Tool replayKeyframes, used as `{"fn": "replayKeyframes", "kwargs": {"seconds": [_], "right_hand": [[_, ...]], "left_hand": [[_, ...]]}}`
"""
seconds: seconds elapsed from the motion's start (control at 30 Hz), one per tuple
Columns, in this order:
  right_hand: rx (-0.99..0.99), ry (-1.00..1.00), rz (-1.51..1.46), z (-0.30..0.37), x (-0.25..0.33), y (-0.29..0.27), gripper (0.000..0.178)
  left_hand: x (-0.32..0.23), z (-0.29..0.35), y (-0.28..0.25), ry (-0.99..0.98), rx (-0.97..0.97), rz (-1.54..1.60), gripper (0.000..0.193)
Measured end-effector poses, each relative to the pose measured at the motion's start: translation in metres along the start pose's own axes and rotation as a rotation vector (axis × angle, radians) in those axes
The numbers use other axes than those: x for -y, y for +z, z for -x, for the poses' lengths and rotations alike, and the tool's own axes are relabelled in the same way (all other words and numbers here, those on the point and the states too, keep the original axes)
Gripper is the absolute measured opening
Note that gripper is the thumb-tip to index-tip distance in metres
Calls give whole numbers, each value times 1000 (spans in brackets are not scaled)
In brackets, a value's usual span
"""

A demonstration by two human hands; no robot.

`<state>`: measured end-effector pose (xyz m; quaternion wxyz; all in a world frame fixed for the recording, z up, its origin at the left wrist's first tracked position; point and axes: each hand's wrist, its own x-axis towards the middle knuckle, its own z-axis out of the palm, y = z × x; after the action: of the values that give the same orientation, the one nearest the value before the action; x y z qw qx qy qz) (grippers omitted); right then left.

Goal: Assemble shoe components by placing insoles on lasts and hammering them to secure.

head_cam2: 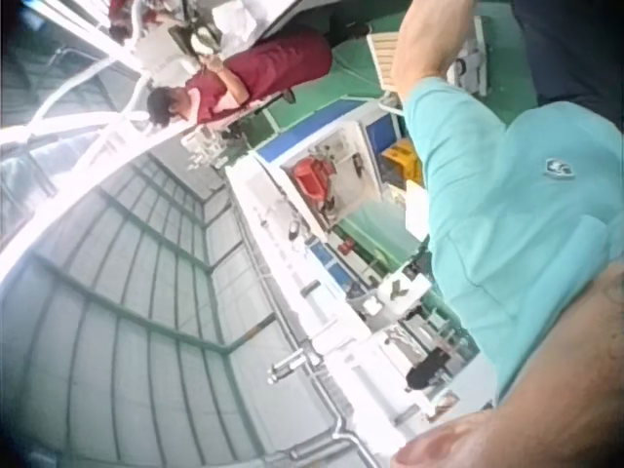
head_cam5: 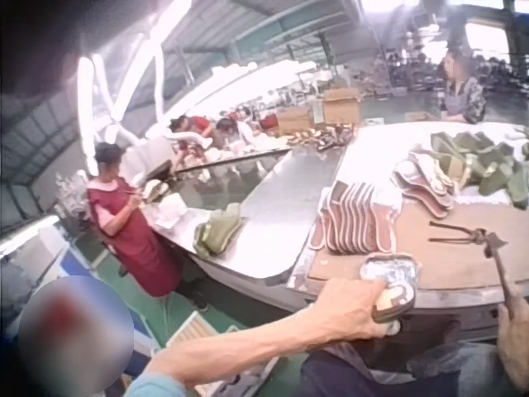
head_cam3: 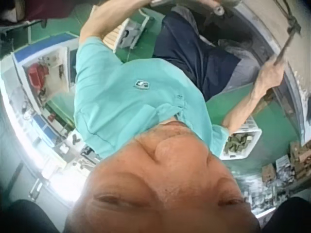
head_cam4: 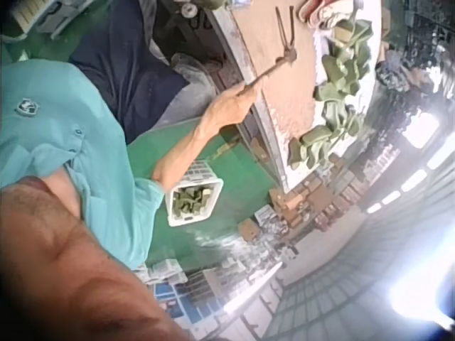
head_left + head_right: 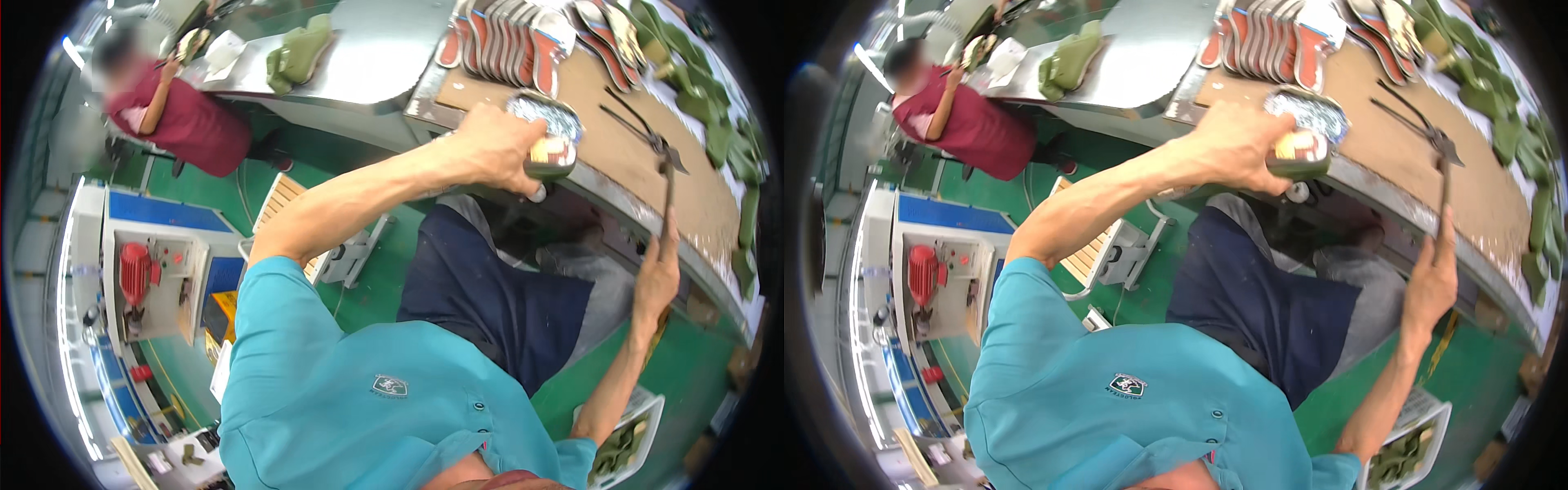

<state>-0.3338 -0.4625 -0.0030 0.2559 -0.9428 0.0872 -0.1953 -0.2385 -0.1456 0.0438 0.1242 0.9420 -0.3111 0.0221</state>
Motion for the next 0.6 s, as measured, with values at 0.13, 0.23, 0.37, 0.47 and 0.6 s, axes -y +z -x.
{"fn": "replayKeyframes", "kwargs": {"seconds": [0.13, 0.23, 0.37, 0.47, 0.6], "right_hand": [[15, -30, 414, -32, -83, 13, 45], [-34, -75, 423, -38, -79, 18, 44], [-167, -241, 275, -34, -30, 31, 43], [-92, -277, 190, -28, -13, 42, 42], [37, -255, 80, -21, -4, 47, 41]], "left_hand": [[59, 18, -55, -370, -509, 455, 77], [98, 36, -83, -401, -1085, 655, 56], [208, 68, -20, -547, -1089, 625, 71], [206, 59, 13, -933, -783, 641, 77], [234, 52, 14, -951, -629, 778, 89]]}}
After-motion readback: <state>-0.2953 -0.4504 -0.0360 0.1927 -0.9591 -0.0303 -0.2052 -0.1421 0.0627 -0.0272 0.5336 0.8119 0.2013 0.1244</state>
